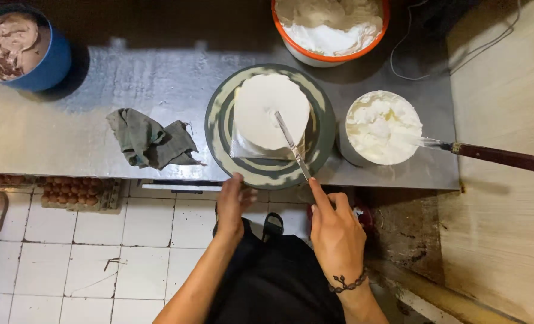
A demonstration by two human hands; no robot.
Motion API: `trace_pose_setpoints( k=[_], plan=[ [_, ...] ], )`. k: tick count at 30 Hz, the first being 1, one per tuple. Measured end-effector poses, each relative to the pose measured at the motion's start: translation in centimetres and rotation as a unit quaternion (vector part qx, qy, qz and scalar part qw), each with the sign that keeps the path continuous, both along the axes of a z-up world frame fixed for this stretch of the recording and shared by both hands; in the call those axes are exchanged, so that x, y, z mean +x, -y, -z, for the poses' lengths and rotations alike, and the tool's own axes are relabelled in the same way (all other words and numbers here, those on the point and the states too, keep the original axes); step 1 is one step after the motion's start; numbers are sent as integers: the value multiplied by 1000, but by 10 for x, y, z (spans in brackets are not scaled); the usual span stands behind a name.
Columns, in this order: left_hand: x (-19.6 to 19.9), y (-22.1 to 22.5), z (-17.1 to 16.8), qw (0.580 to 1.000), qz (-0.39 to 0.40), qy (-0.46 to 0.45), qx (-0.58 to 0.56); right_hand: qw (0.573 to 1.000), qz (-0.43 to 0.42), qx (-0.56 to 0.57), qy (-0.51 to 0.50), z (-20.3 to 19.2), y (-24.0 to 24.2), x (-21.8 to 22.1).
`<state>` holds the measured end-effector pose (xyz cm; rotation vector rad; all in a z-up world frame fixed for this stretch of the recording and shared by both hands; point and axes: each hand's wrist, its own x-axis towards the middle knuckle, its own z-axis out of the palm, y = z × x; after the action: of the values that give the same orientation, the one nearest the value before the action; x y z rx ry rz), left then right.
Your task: Apply cream icing to the top and sides of a cake layer using a spatula and turntable.
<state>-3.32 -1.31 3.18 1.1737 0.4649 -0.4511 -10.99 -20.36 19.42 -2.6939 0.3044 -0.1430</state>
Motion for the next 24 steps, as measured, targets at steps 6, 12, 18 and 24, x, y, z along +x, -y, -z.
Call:
trace_pose_setpoints(
  k=[6,12,18,24],
  plan=[
    [2,-3,-6,982,188,-19,27,1000,4,1,-21,-1,0,2],
    [0,4,-6,999,-42,17,11,1000,0,12,-13,-4,-2,2],
    [11,-11,-7,978,201,-11,44,999,2,23,-24,-6,-2,4],
    [-13,19,24,998,-13,48,-25,999,3,33,-20,-5,-3,5]
  ],
)
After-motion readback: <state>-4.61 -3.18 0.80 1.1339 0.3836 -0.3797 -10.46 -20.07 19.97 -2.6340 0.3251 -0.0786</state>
